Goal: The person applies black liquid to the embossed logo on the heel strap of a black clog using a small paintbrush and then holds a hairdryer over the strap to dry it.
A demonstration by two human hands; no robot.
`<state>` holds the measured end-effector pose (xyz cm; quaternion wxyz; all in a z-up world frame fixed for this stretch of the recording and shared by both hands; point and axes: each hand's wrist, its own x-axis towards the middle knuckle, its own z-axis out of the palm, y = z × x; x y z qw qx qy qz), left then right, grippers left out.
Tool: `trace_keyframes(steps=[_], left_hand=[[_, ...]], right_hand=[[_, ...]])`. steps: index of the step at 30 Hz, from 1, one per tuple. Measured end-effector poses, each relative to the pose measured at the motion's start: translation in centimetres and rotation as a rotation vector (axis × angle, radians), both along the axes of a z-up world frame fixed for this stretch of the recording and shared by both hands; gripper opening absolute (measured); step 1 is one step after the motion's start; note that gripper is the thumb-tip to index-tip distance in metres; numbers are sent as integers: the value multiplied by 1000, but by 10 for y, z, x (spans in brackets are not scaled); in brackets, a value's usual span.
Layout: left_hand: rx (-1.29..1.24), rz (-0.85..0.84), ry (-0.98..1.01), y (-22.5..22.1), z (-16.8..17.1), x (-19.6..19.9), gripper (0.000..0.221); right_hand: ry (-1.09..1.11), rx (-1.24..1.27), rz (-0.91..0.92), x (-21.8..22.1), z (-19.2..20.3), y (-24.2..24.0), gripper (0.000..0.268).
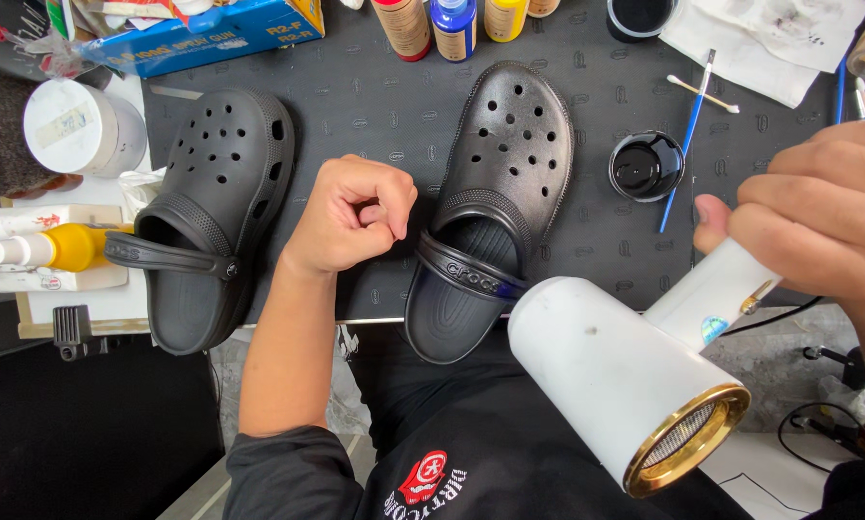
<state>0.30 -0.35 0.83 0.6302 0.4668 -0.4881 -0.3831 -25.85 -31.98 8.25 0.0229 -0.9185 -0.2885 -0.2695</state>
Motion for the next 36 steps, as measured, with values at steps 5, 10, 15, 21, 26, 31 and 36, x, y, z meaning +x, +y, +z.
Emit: trace_keyframes(steps=[5, 10, 15, 21, 26, 31, 36], left_hand=[[6, 19, 9, 1, 0, 0, 15], [8, 1, -6, 1, -1, -2, 16], [75, -43, -82, 4, 3, -3, 18], [44, -177, -80, 3, 9, -2, 27], [67, -156, -112, 1, 10, -3, 34], [87, -89, -121, 1, 10, -4, 36], [30, -75, -207, -2, 12, -4, 34]], right_hand=[[-50, -66, 60, 3, 3, -2, 26], [-31, -79, 83, -1, 2, -4, 26], [-27, -76, 31, -9, 10, 2, 28], [-65, -85, 10, -4, 9, 2, 29], [8, -43, 32, -5, 9, 0, 27], [63, 30, 10, -12, 1, -2, 31], [59, 29, 4, -6, -8, -9, 29]])
